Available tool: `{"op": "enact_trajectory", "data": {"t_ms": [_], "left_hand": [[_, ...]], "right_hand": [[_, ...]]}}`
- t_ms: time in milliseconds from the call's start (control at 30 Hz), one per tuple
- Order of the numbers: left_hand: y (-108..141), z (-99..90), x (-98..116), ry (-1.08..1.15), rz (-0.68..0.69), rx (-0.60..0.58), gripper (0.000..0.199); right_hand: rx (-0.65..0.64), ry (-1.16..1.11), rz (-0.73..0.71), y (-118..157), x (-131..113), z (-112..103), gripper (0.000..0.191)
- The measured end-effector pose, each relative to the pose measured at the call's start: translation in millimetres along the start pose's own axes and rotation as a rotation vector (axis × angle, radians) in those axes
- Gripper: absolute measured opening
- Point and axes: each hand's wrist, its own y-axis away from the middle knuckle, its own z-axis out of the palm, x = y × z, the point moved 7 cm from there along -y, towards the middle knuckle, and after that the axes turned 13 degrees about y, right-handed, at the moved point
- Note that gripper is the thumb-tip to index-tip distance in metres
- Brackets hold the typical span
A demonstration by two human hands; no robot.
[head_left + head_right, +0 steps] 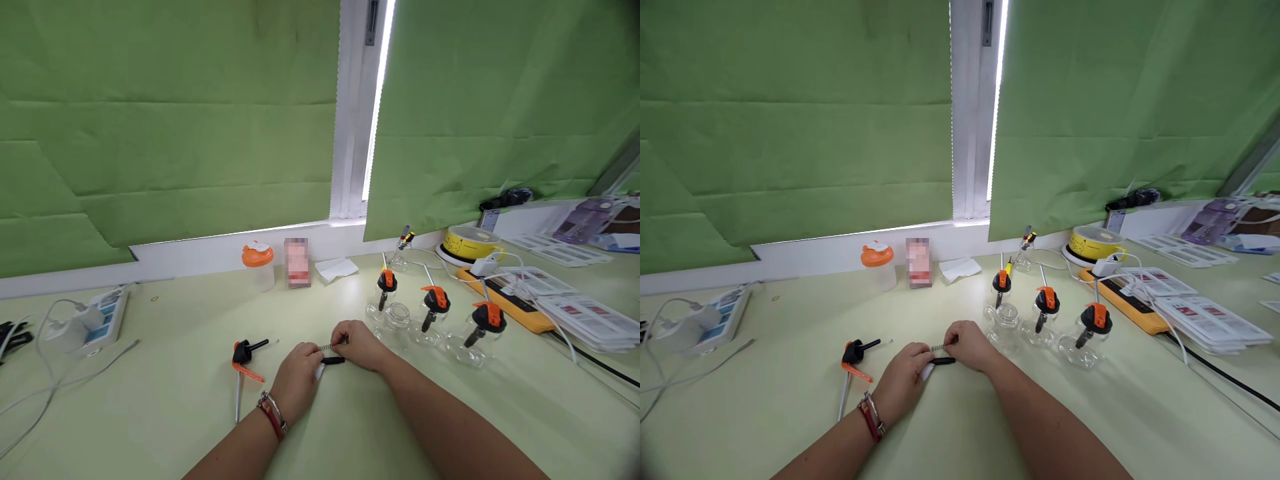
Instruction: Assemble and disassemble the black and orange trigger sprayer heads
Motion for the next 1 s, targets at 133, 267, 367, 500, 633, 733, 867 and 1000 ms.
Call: {"op": "enact_trajectory", "data": {"t_ms": [133, 267, 367, 500, 633, 733, 867, 1000], "left_hand": [[-4.2, 1.2, -4.1, 0.023, -0.033, 0.042, 0.027], [-5.8, 1.9, -6.2, 0.023, -0.050, 0.075, 0.026], [-8.7, -1.0, -5.0, -0.026, -0.031, 0.127, 0.022], [-16.0, 1.7, -3.7, -0.072, 0.016, 0.106, 0.016], [-19.1, 5.3, -6.9, -0.087, 0.005, 0.103, 0.014], [-17.2, 5.6, -6.3, -0.089, -0.013, 0.106, 0.013], [-9.0, -11.9, 0.3, -0.098, 0.014, 0.132, 0.017], [11.4, -61.8, -10.6, -0.220, -0.050, 0.329, 0.022]], "right_hand": [[-0.030, 0.009, -0.005, -0.3, -1.4, -1.0, 0.012], [-0.037, 0.036, -0.021, 2.0, -7.8, -3.0, 0.014], [-0.038, 0.087, -0.142, 5.1, -20.2, -3.8, 0.016], [-0.029, 0.148, -0.245, 6.5, -27.3, -4.1, 0.013], [-0.029, 0.173, -0.259, 5.3, -26.2, -3.5, 0.014], [-0.025, 0.209, -0.271, 5.6, -27.9, -3.4, 0.014], [-0.019, 0.215, -0.258, 6.6, -27.0, -3.7, 0.015], [-0.026, 0.203, -0.223, 8.1, -22.8, -3.3, 0.020]]}}
